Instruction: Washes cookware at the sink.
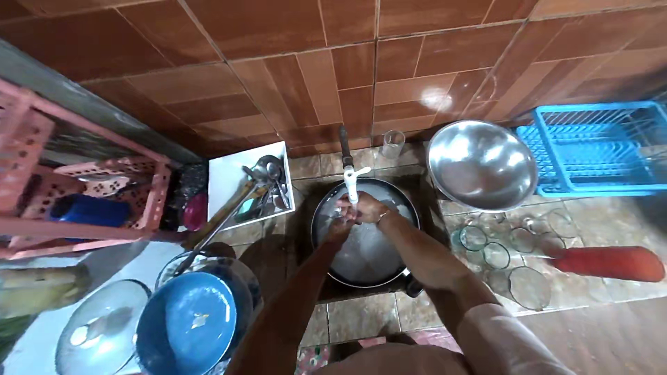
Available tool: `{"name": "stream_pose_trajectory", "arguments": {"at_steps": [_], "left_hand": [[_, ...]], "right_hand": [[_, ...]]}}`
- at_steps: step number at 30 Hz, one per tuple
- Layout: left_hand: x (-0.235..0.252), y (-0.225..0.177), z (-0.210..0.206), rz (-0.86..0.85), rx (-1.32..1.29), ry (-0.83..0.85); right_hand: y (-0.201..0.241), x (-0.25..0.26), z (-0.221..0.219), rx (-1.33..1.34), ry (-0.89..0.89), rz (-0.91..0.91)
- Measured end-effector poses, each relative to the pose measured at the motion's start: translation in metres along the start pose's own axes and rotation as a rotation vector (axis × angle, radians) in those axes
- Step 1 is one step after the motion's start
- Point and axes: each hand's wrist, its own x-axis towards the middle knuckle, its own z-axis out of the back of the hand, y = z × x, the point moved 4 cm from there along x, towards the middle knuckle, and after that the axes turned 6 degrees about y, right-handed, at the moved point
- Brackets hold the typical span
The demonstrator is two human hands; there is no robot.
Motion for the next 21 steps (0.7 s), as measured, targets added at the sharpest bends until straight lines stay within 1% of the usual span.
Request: {"name": "stream_pose_trajectory", "arguments": {"at_steps": [2, 4, 5, 6, 7, 8, 9, 10, 11, 12, 14, 15, 16, 17, 18, 20, 21], "left_hand": [[0.013, -0.002, -0.003, 0.015, 0.019, -0.047], [0.017, 0.003, -0.002, 0.052, 0.021, -0.065], [0.019, 0.010, -0.002, 0.055, 0.006, -0.064], [0.021, 0.018, -0.003, 0.044, -0.111, -0.085], [0.021, 0.022, -0.006, 0.017, -0.363, -0.117], [0.019, 0.021, -0.009, -0.029, -0.610, -0.113], [0.013, 0.013, -0.011, -0.055, -0.791, -0.077], [0.012, 0.008, -0.015, -0.036, -0.922, -0.022], [0.013, 0.001, -0.020, 0.005, -0.986, 0.023], [0.017, -0.005, -0.025, 0.015, -0.987, 0.066], [0.023, -0.019, -0.030, -0.071, -0.968, 0.198], [0.024, -0.024, -0.030, -0.119, -0.976, 0.227], [0.022, -0.026, -0.026, -0.155, -0.967, 0.193], [0.019, -0.027, -0.018, -0.184, -0.888, 0.113], [0.013, -0.024, -0.005, -0.194, -0.712, 0.007], [0.004, -0.007, 0.028, -0.153, -0.151, -0.210], [0.001, 0.012, 0.042, -0.136, 0.121, -0.296]], "right_hand": [[-0.005, 0.012, -0.006, 0.250, -0.055, 0.051], [-0.003, 0.016, -0.015, 0.486, -0.045, 0.086], [0.000, 0.014, -0.018, 0.546, -0.019, 0.089], [0.002, 0.008, -0.020, 0.555, 0.014, 0.077], [0.005, -0.001, -0.020, 0.518, 0.051, 0.055], [0.007, -0.012, -0.016, 0.431, 0.093, 0.030], [0.007, -0.025, -0.010, 0.320, 0.139, -0.005], [0.007, -0.040, -0.003, 0.174, 0.168, -0.060], [0.005, -0.055, 0.004, -0.008, 0.190, -0.125], [0.003, -0.069, 0.012, -0.225, 0.192, -0.191], [-0.012, -0.085, 0.034, -0.782, 0.179, -0.279], [-0.026, -0.088, 0.050, -1.070, 0.166, -0.304], [-0.040, -0.093, 0.064, -1.307, 0.137, -0.345], [-0.050, -0.097, 0.076, -1.453, 0.095, -0.375], [-0.058, -0.098, 0.087, -1.542, 0.064, -0.402], [-0.071, -0.090, 0.104, -1.640, 0.032, -0.433], [-0.078, -0.082, 0.109, -1.662, 0.026, -0.440]]}}
